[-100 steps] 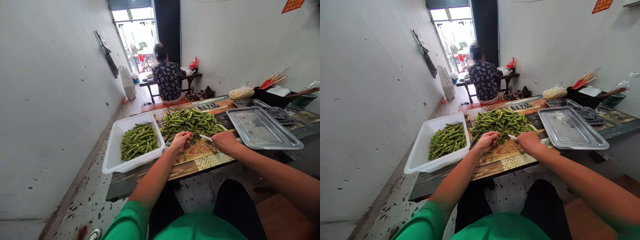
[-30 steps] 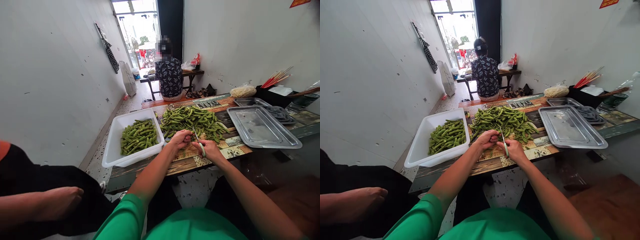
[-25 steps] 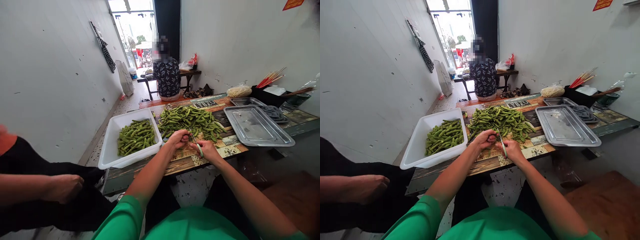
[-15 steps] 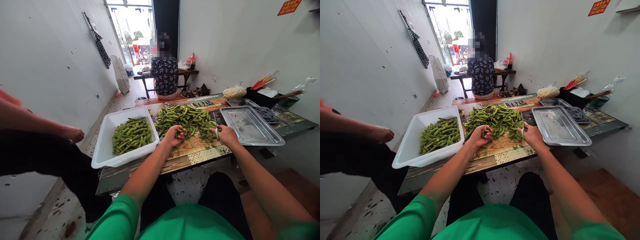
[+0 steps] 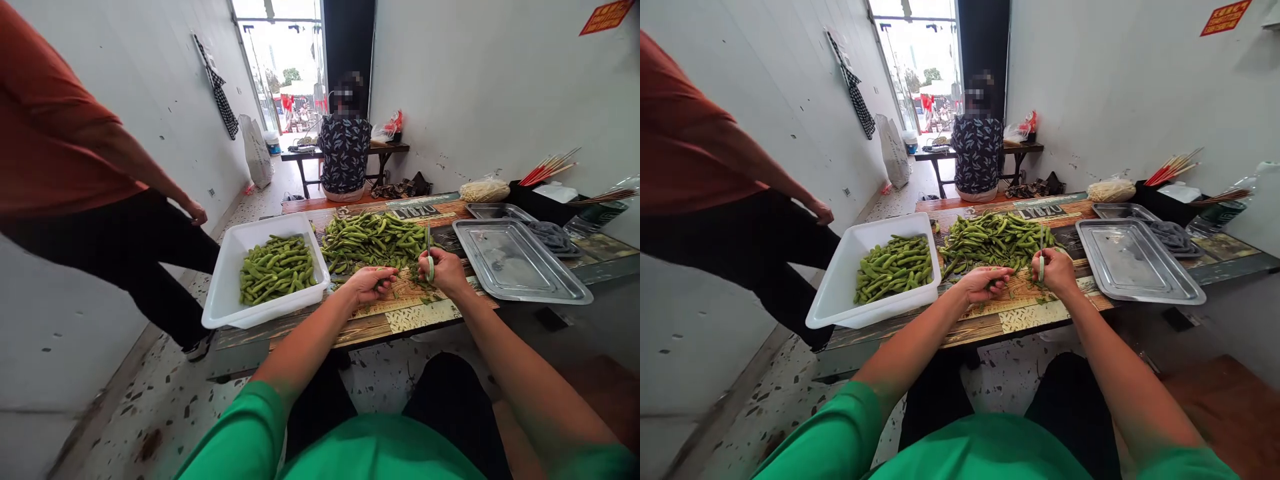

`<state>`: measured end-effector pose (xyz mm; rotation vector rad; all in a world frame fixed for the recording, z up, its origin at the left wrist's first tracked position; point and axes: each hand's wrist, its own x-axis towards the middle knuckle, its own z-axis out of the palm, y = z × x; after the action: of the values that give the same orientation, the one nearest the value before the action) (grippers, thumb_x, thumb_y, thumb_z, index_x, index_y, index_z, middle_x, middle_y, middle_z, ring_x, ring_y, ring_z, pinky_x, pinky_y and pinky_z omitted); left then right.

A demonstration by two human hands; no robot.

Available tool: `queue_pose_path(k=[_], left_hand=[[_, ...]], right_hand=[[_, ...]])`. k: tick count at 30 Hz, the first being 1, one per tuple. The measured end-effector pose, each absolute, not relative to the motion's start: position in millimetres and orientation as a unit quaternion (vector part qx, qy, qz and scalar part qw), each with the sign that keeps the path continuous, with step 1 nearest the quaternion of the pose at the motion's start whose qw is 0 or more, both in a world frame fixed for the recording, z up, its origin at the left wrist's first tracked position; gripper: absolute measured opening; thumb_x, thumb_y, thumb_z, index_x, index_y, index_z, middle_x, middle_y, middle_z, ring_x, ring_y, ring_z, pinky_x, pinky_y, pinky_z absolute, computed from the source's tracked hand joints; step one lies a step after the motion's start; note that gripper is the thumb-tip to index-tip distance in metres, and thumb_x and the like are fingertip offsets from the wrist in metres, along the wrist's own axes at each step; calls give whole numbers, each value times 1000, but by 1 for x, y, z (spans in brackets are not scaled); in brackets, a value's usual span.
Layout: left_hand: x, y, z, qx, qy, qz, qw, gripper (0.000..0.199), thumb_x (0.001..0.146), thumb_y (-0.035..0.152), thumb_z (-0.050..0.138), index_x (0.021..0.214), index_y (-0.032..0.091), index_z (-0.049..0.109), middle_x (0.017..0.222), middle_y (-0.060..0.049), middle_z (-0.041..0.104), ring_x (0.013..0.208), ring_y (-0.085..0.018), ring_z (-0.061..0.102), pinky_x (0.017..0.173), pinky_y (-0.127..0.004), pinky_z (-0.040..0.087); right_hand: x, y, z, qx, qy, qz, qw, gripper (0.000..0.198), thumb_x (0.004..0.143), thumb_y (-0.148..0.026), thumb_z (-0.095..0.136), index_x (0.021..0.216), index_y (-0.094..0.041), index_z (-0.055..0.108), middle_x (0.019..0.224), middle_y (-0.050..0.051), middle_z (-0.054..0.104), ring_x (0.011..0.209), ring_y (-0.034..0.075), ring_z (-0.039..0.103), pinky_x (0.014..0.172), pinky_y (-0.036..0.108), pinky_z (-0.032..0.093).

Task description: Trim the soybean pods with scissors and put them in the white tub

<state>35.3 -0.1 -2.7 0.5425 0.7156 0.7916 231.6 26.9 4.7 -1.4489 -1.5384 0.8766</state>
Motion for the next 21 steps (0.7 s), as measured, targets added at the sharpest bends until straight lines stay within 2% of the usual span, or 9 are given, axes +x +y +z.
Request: queue_pose_path(k=[3, 6, 8, 10, 12, 14, 17, 21], left_hand=[[37, -1, -6, 288, 337, 356, 823, 11, 84, 16, 57, 88, 6, 61, 64, 0, 51, 44, -1, 37, 38, -12, 23], [41, -3, -12, 392, 402, 364, 743, 20, 81, 19, 61, 99, 10, 61, 62, 2, 53, 43, -2, 35, 40, -14, 24], [44, -5, -15, 495, 485, 360, 624, 25, 82, 21, 59, 105, 12, 62, 65, 0, 59, 47, -5, 41, 45, -17, 33], [47, -8, -17, 610, 553, 339, 455, 24, 83, 22, 55, 104, 14, 66, 79, -5, 67, 62, -10, 54, 58, -22, 43], [48, -11, -17, 712, 568, 296, 287, 26, 85, 25, 52, 104, 19, 68, 97, -8, 69, 85, -17, 61, 74, -26, 46], [48, -13, -16, 787, 546, 218, 188, 28, 85, 27, 50, 107, 23, 68, 103, -7, 69, 96, -22, 61, 80, -29, 45], [48, -14, -14, 848, 503, 105, 129, 25, 84, 23, 49, 99, 25, 69, 93, -6, 71, 91, -23, 64, 75, -27, 44], [47, -10, -14, 866, 486, 73, 94, 17, 80, 18, 51, 85, 22, 67, 86, -5, 70, 84, -20, 65, 66, -24, 43]], right_hand=[[218, 15, 8, -540, -607, 409, 416, 14, 64, -29, 57, 74, -19, 55, 53, -1, 59, 46, 15, 58, 40, 22, 43], [207, 9, 10, -514, -580, 474, 418, 15, 61, -27, 59, 72, -19, 55, 48, -3, 56, 41, 14, 55, 33, 19, 35], [203, 6, 11, -495, -573, 504, 416, 16, 59, -26, 61, 72, -18, 55, 47, -3, 56, 39, 12, 53, 33, 18, 34], [200, 4, 12, -496, -576, 507, 407, 16, 59, -25, 63, 70, -17, 56, 45, -3, 56, 38, 11, 51, 33, 18, 35], [200, 1, 13, -520, -574, 493, 396, 18, 58, -27, 67, 69, -17, 57, 45, -3, 56, 38, 10, 52, 33, 18, 35], [203, -4, 12, -546, -566, 482, 387, 24, 58, -32, 71, 70, -17, 57, 46, -3, 56, 37, 11, 52, 32, 18, 34], [215, -14, 5, -566, -552, 480, 381, 33, 58, -41, 74, 74, -16, 59, 47, -1, 57, 37, 13, 52, 30, 20, 32], [232, -26, -12, -605, -514, 490, 361, 32, 60, -43, 74, 78, -19, 60, 51, 2, 58, 41, 17, 55, 32, 23, 32]])
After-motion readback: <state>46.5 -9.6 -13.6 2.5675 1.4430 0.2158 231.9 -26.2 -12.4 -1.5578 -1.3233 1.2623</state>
